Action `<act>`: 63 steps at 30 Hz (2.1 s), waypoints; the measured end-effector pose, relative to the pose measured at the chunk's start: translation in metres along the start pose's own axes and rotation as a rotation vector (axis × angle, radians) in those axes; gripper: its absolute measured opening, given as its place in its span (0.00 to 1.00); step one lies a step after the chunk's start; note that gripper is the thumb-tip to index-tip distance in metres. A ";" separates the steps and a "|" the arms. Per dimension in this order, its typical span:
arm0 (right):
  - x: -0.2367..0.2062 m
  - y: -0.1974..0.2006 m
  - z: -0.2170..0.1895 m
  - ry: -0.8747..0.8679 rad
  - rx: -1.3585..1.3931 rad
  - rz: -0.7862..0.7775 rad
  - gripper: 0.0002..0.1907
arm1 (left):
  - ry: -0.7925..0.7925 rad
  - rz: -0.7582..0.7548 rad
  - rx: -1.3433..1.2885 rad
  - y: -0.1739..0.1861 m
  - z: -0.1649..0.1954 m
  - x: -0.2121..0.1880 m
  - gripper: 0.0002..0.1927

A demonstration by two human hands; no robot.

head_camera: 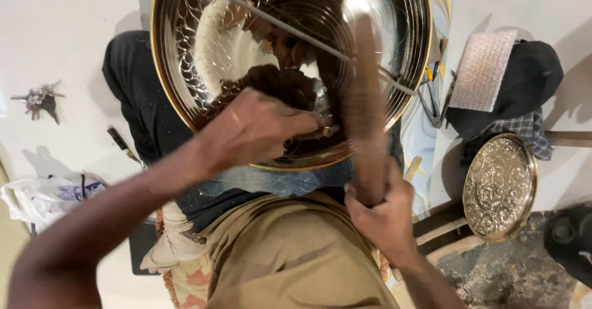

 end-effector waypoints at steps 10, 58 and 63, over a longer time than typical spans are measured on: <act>0.070 0.033 -0.066 0.196 -0.281 -0.380 0.23 | 0.505 0.562 -0.228 0.006 0.001 -0.054 0.25; -0.016 -0.037 0.022 0.053 -0.031 0.205 0.19 | -0.058 -0.217 -0.221 0.004 -0.036 0.001 0.27; 0.000 -0.038 0.012 0.086 -0.148 0.125 0.17 | -0.072 -0.105 -0.234 0.018 -0.036 -0.006 0.13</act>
Point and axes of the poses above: each hand's wrist, its own x-axis towards the middle knuckle, its own y-axis out of the back of the hand, z = x × y, the point moved 9 cm from there along x, towards the middle knuckle, and after that the axes turned 4 degrees about y, right-handed, at the moved point
